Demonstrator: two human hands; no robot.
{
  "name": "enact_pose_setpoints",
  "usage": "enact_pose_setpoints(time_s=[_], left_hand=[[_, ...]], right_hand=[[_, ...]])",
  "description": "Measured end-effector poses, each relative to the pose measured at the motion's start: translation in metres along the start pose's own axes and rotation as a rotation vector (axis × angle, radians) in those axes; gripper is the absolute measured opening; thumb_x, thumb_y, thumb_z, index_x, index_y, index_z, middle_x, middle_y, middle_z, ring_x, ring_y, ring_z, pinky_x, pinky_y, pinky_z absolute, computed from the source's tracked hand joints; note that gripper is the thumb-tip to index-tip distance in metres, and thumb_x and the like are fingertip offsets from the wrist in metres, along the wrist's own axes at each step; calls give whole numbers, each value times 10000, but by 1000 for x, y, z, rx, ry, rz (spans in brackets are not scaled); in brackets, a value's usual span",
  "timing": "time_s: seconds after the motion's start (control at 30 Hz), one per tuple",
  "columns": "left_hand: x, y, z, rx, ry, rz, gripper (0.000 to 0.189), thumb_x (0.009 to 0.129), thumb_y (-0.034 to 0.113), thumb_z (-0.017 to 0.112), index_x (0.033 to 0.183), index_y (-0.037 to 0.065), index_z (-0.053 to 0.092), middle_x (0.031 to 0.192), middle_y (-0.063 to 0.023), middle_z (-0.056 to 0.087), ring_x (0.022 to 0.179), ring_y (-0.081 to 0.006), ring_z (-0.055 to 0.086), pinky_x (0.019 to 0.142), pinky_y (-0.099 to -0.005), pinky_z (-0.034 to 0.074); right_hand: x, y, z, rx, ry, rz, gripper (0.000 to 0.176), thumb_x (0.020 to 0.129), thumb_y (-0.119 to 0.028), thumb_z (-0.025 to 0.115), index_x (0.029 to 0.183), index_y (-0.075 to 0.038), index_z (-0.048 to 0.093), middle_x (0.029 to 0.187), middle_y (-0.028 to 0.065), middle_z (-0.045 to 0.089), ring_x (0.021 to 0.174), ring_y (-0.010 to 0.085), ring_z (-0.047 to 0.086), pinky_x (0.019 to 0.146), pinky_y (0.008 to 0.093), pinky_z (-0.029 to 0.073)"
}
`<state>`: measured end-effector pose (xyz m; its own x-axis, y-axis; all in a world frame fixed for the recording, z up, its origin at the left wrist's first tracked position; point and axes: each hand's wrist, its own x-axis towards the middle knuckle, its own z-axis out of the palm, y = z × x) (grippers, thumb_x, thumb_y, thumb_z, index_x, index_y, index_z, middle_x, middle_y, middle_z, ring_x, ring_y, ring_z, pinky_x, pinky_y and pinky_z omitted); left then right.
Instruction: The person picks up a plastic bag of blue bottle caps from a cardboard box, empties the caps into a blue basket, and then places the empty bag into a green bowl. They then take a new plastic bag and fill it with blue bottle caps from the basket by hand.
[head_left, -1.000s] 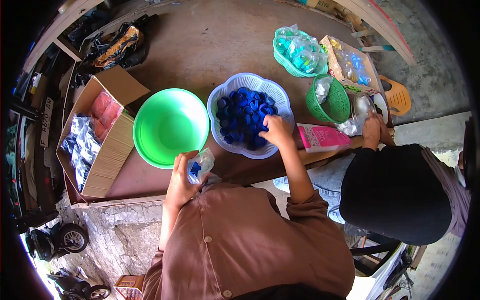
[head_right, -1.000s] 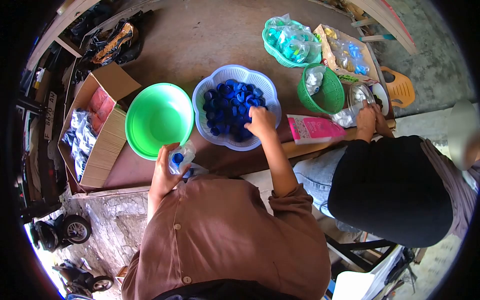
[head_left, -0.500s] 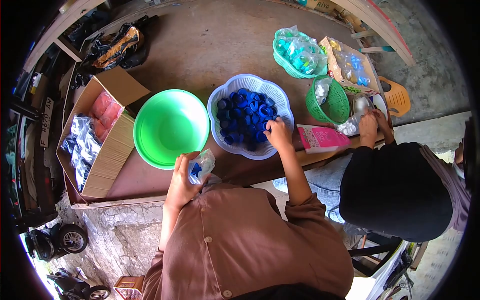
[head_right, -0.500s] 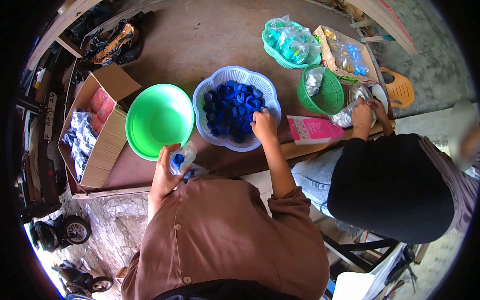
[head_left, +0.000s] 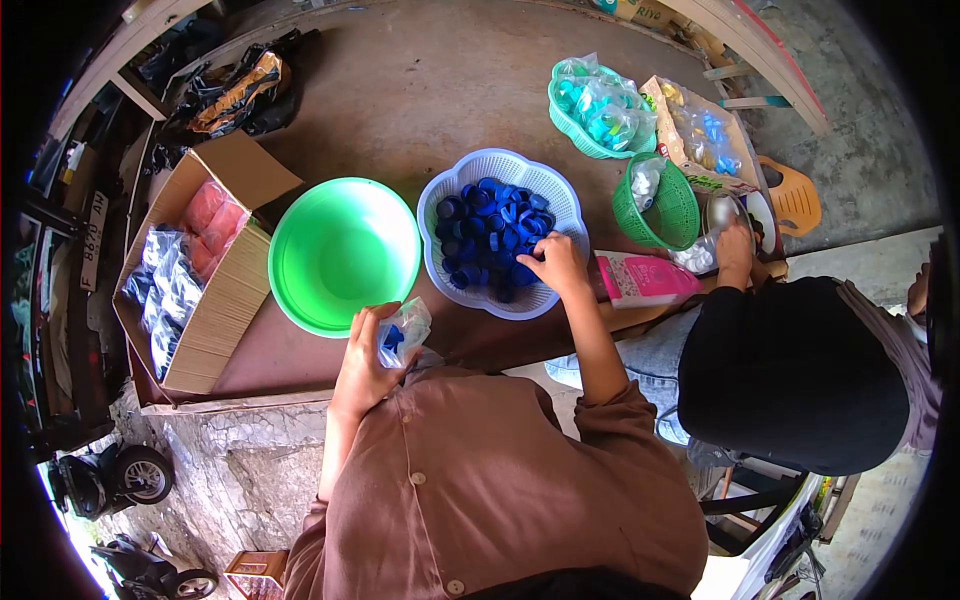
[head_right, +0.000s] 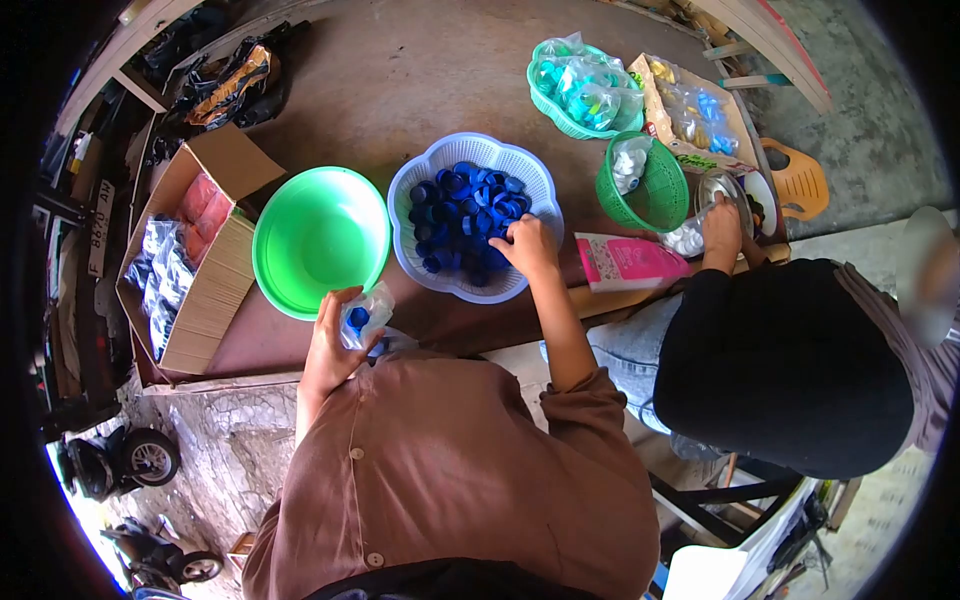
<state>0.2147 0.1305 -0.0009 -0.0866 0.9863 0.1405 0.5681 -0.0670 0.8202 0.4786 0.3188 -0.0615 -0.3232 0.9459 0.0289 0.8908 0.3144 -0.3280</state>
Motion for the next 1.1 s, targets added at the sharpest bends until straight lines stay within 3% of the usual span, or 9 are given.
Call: enact_pose_setpoints(time_s=[0.23,0.3,0.33,0.37,0.43,0.57,0.73,0.9,1.1], left_hand=[[-1,-1,0,-18,-1,-15,591,618,71,748,1138,25,470,1092,-145,527,1027,-344,482,899,-405,400],[-1,0,1,-25,17,-13,591,619,72,749,1137,24,470,1083,-150,528,1022,-342,487,892,-403,405],[0,0,2,-33,31,-10,590,620,73,749,1136,23,469,1074,-154,529,1017,-340,492,885,-400,411],[0,0,2,-34,33,-8,590,620,73,749,1136,23,469,1074,-154,529,1017,-340,492,885,-400,411],[1,1,3,-54,43,0,586,622,79,754,1130,17,468,1051,-164,528,996,-336,503,868,-398,421],[0,1,4,-43,57,25,586,623,84,759,1124,7,466,1033,-168,526,977,-331,512,854,-396,428],[2,-2,6,-50,64,56,593,628,96,763,1126,-9,458,1027,-174,522,974,-322,515,853,-396,426],[1,-3,9,-61,56,42,629,622,101,761,1152,-5,439,1044,-181,513,985,-338,508,858,-406,421],[1,-10,9,-40,25,70,676,583,55,714,1188,-3,419,1079,-200,496,1009,-370,482,879,-419,404]], right_hand=[[3,11,9,160,50,-76,230,648,-166,757,714,-23,590,765,118,603,681,268,606,646,376,490],[-1,14,12,1050,-64,171,234,716,-128,717,858,-27,560,816,56,603,732,197,613,669,331,496],[-5,9,-3,1242,-214,199,283,799,-83,636,1041,-41,494,953,59,583,916,193,590,768,300,481],[-10,3,-10,1241,-212,197,283,799,-83,636,1041,-41,494,953,59,583,916,193,590,768,300,481],[-20,-4,-18,1850,-315,65,307,830,-57,579,1120,-47,477,1070,99,551,1041,217,539,854,324,460],[-25,-13,-24,2023,-408,-243,373,847,-44,543,1205,-44,439,1170,111,506,1067,262,526,921,381,435],[-33,-51,-36,1980,-371,-262,384,795,6,589,1165,-29,496,1130,81,535,999,215,557,843,375,483],[-51,-131,-51,1112,-259,-430,265,743,-30,664,998,-11,592,949,67,544,842,165,567,743,280,491],[-64,-162,-24,717,-154,-598,313,677,-68,717,967,-14,613,925,118,571,788,241,591,688,328,488]])
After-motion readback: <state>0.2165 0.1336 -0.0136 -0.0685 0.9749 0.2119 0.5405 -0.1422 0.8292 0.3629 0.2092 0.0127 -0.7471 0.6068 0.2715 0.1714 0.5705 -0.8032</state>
